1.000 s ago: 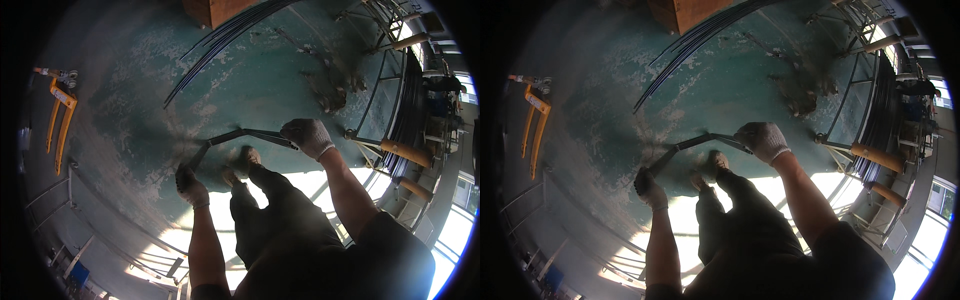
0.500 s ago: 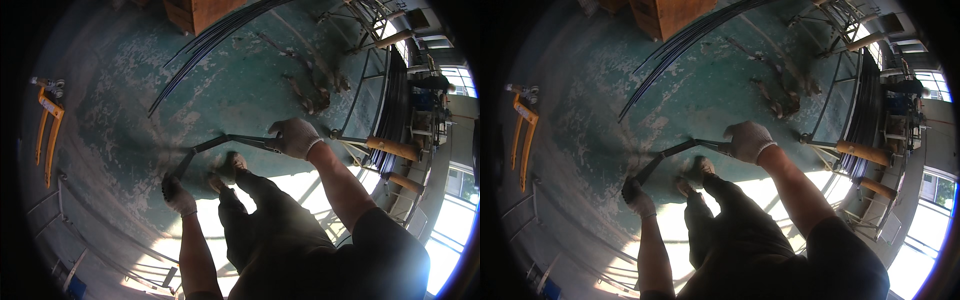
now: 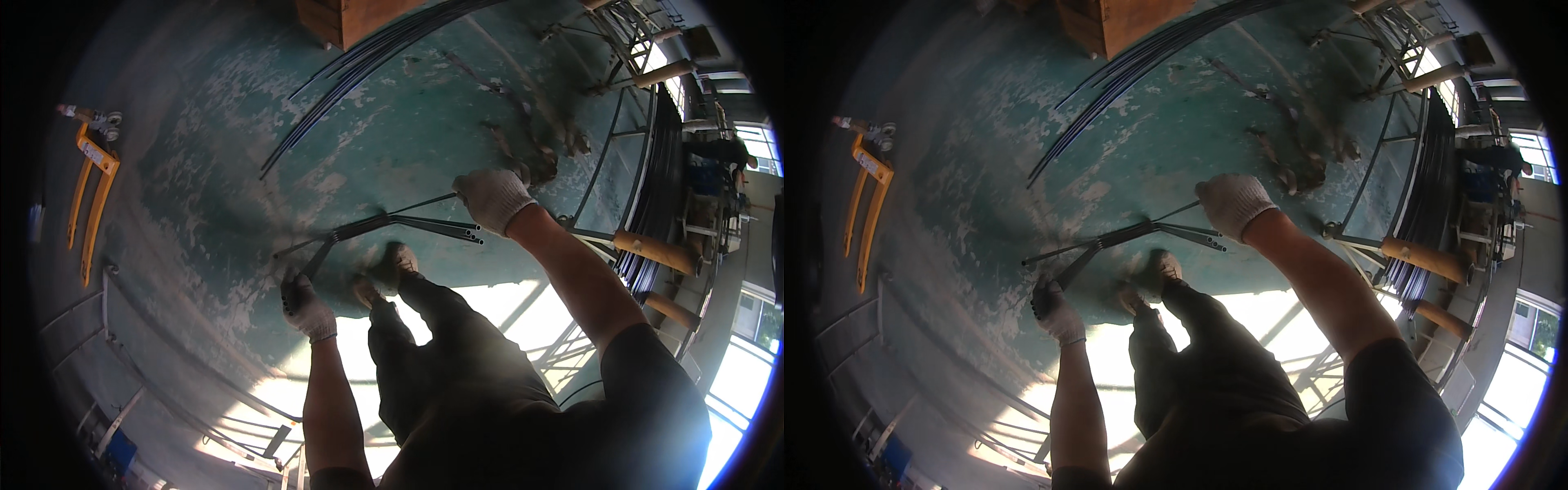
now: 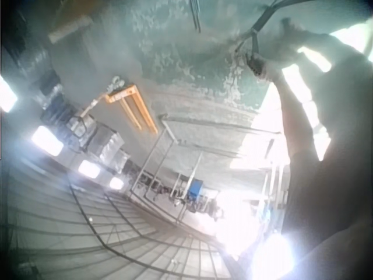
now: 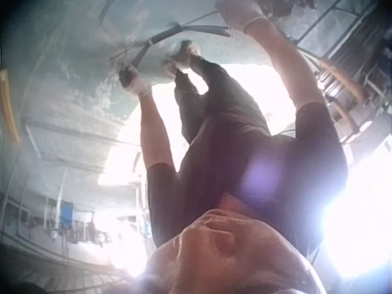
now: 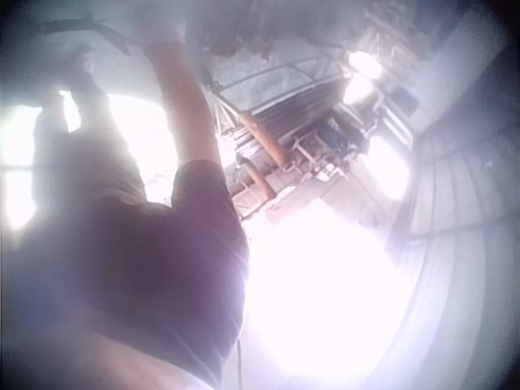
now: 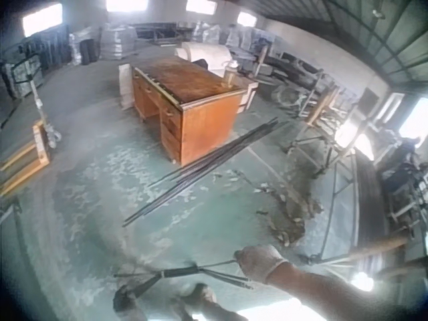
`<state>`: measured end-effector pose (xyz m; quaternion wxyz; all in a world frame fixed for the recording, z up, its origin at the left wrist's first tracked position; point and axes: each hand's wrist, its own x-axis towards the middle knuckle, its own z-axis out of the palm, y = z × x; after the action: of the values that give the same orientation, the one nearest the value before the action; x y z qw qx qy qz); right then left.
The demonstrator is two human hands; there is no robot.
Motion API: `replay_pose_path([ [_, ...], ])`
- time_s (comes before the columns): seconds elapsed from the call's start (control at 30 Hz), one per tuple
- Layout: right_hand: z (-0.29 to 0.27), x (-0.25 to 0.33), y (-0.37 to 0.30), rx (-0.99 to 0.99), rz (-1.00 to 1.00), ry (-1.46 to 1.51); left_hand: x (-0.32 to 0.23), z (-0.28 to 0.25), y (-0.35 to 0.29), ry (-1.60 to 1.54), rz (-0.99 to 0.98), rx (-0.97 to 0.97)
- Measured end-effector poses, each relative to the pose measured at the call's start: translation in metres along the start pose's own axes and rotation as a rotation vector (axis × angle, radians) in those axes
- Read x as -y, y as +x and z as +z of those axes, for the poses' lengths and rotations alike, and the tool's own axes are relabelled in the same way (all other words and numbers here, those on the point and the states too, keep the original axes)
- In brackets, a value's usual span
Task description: The person retrieves metal rods from a rack, places them into a bending machine, and operates the machine to bend the rods. The person then removes the bent rods and stacks them on a wooden table.
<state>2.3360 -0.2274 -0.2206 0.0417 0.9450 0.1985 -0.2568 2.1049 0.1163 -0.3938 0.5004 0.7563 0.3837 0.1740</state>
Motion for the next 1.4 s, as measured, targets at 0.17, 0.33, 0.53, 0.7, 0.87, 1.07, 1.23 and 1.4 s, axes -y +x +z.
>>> replay_pose_path([
  [0.17,0.016,-0.044,0.043,-0.163,0.027,0.199,-0.001,0.001,-0.003,0.003,-0.017,0.018],
  [0.33,0.015,-0.054,0.066,-0.326,0.116,0.299,0.006,-0.001,-0.006,-0.203,-0.111,0.014],
  [0.53,-0.005,0.01,0.047,-0.391,-0.072,0.451,0.012,-0.008,-0.011,-0.103,-0.018,0.055],
  [0.7,0.016,0.12,0.043,-0.374,-0.357,0.31,0.004,-0.007,-0.007,-0.114,-0.058,0.057],
  [0.87,0.033,0.212,0.027,-0.166,-0.412,0.3,0.02,-0.007,-0.005,-0.318,-0.092,0.065],
  [1.07,0.115,0.296,0.005,0.047,-0.444,0.478,0.069,-0.011,-0.002,-0.728,0.108,0.29],
  [1.23,0.163,0.376,0.011,-0.178,-0.175,1.95,0.077,-0.032,-0.015,-0.021,0.11,0.282],
  [1.4,0.14,0.307,-0.005,0.21,-0.426,0.564,0.069,-0.011,-0.016,0.395,-0.061,0.035],
])
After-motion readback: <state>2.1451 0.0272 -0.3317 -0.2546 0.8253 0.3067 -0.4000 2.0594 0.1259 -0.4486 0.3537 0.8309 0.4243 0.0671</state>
